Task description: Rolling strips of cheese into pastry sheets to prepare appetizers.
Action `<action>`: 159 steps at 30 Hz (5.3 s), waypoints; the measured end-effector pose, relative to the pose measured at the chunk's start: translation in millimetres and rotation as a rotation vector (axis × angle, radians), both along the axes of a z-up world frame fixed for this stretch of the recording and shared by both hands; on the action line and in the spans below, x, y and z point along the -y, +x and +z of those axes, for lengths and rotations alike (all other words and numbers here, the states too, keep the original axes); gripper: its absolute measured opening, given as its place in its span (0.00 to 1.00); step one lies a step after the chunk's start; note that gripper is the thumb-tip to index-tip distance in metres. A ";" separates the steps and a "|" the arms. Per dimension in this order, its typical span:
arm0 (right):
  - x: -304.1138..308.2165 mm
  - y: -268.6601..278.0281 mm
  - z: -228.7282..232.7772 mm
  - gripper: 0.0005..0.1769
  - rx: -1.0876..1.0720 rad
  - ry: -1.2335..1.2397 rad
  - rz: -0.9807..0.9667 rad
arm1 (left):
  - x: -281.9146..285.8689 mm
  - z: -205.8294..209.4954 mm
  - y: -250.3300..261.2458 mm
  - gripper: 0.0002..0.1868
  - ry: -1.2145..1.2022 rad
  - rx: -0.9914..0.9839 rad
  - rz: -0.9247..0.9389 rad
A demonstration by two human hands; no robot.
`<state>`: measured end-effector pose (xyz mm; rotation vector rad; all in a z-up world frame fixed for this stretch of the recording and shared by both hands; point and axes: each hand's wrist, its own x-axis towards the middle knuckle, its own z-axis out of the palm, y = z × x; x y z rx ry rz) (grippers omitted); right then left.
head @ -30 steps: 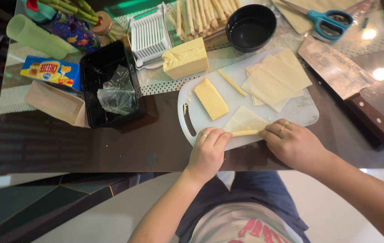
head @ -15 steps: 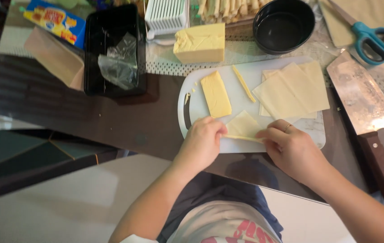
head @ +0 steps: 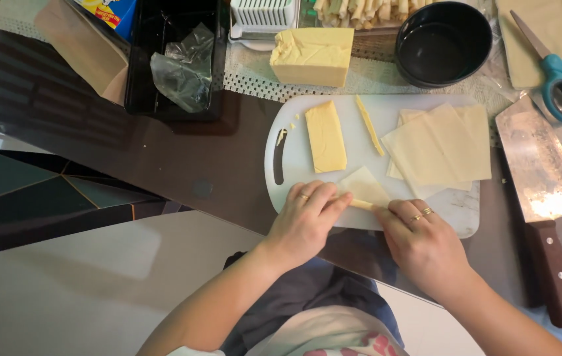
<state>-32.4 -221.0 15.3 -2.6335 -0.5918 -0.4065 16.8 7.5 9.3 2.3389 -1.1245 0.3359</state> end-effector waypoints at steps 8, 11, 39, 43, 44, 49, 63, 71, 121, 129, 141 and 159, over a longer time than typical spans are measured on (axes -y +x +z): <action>0.5 1.2 3.8 0.13 -0.023 0.037 -0.033 | -14.3 -8.4 13.7 0.17 -0.084 -0.024 -0.046; 5.6 7.1 2.3 0.08 -0.065 0.140 -0.078 | -13.8 -9.4 20.4 0.14 -0.171 -0.070 -0.031; -41.9 24.1 -1.0 0.15 0.072 -0.112 -0.116 | -30.2 6.9 13.8 0.21 -0.284 -0.490 -0.001; -48.9 28.8 1.0 0.08 0.076 -0.055 -0.220 | -20.6 -24.3 5.0 0.23 -0.728 -1.208 -0.054; -51.1 29.9 3.3 0.07 0.094 0.020 -0.255 | -13.6 -23.7 5.9 0.27 -0.907 -1.404 -0.093; -57.4 38.0 26.2 0.07 0.149 0.119 -0.422 | 13.1 10.2 18.9 0.33 -1.250 -1.658 -0.174; 2.2 142.7 34.9 0.06 0.225 0.353 -0.299 | 82.1 -35.4 171.3 0.09 -1.301 -1.300 -0.022; 38.4 182.1 19.2 0.19 -0.209 -0.240 -0.511 | 86.7 -25.0 216.7 0.09 -1.228 -1.270 0.023; 35.2 188.8 51.4 0.28 -0.500 -0.326 -0.519 | 115.8 -9.2 240.9 0.14 -1.307 -1.354 0.026; 13.1 177.8 37.5 0.44 0.189 0.345 -0.063 | 141.7 0.5 215.0 0.13 -1.326 -1.397 0.041; -15.4 157.2 42.5 0.19 0.544 0.100 -0.367 | 122.7 7.0 175.7 0.16 -1.388 -1.252 -0.033; -44.4 124.1 13.2 0.11 0.345 0.302 -0.434 | 60.3 -17.9 152.9 0.10 -1.430 -1.265 -0.021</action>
